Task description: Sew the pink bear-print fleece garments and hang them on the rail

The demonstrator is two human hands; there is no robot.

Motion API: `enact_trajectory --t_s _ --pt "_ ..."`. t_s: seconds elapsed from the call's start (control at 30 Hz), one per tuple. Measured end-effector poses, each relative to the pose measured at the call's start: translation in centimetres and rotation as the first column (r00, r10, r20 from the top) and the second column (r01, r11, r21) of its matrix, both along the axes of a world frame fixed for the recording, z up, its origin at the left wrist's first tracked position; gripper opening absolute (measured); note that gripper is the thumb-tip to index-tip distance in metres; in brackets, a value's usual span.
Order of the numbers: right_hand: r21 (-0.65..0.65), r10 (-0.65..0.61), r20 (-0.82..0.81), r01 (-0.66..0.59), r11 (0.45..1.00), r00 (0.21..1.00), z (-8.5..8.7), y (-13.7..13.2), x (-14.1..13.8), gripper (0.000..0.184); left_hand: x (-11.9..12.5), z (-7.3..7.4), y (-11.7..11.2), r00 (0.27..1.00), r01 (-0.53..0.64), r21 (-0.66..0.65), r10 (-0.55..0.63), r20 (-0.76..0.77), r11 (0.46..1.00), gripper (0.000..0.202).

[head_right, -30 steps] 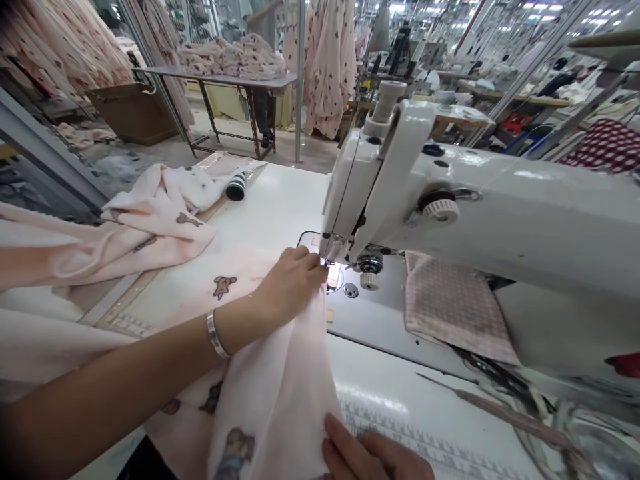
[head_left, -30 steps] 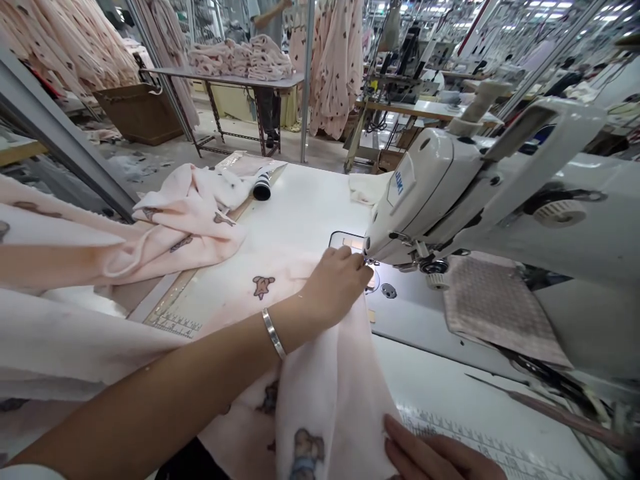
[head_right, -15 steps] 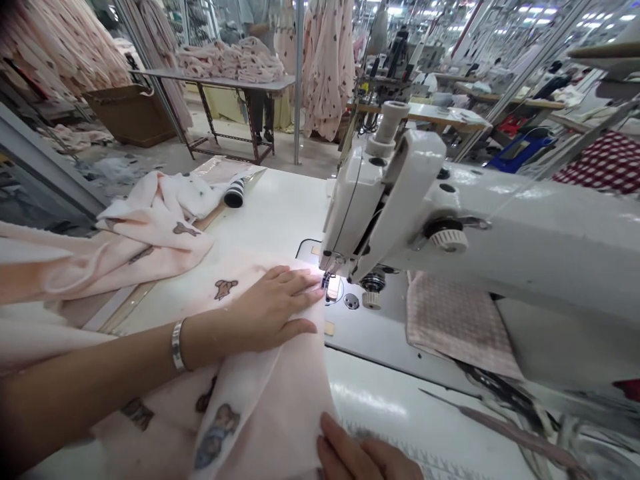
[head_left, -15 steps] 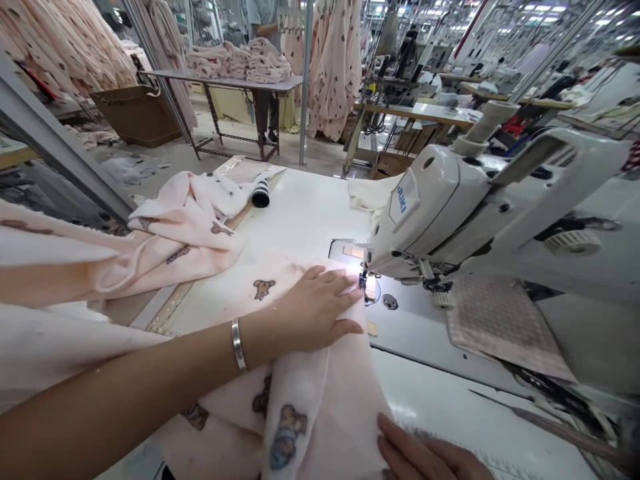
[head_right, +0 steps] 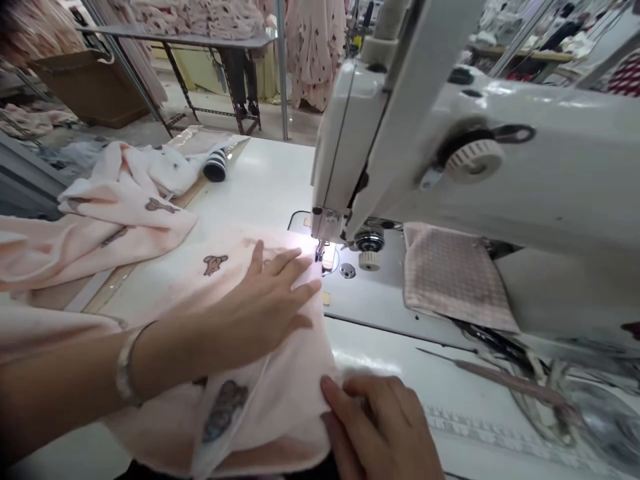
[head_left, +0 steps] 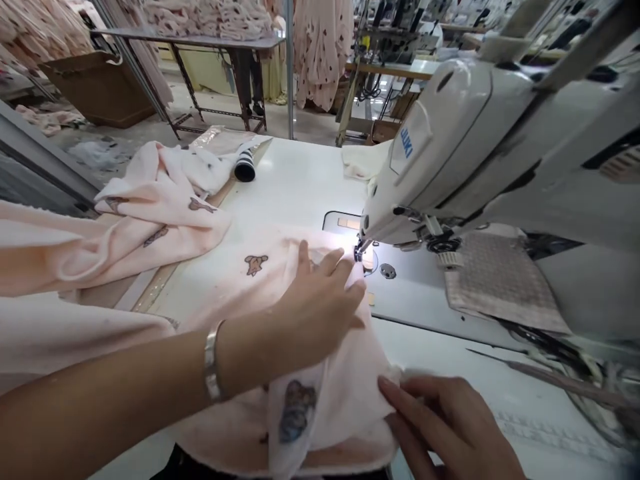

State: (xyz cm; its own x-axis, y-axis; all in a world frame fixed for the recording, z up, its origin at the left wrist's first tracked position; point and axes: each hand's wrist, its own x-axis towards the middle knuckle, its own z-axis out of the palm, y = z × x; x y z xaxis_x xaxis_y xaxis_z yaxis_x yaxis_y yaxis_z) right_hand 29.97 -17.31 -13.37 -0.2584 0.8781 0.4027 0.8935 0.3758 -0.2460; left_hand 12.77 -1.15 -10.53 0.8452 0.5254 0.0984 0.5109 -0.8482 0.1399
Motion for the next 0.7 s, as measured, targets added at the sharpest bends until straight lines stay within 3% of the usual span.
enact_trajectory --t_s 0.17,0.3,0.43,0.53,0.7 --pt "-0.058 0.033 0.001 -0.033 0.998 0.999 0.9 0.4 0.8 0.019 -1.1 -0.5 -3.4 0.999 0.012 -0.073 -0.014 -0.029 0.997 0.059" --pt "-0.086 0.061 0.049 -0.057 0.995 0.997 0.9 0.2 2.2 0.016 -1.6 -1.0 -3.3 1.000 0.014 -0.086 -0.014 -0.004 0.996 0.061" --pt "-0.132 0.073 0.149 -0.053 0.990 0.986 1.1 -0.7 5.2 0.022 -1.5 -1.0 -3.0 1.000 0.008 -0.114 -0.006 0.017 0.993 0.063" --pt "-0.099 0.067 0.220 -0.046 0.994 0.973 1.4 -1.0 7.1 0.020 -1.5 -1.1 -3.1 1.000 0.006 -0.118 -0.005 0.014 0.993 0.062" --pt "-0.053 0.177 0.234 -0.169 0.984 0.956 2.2 1.6 4.4 0.034 -1.5 -1.1 -3.3 1.000 -0.001 -0.104 0.003 0.015 0.995 0.062"
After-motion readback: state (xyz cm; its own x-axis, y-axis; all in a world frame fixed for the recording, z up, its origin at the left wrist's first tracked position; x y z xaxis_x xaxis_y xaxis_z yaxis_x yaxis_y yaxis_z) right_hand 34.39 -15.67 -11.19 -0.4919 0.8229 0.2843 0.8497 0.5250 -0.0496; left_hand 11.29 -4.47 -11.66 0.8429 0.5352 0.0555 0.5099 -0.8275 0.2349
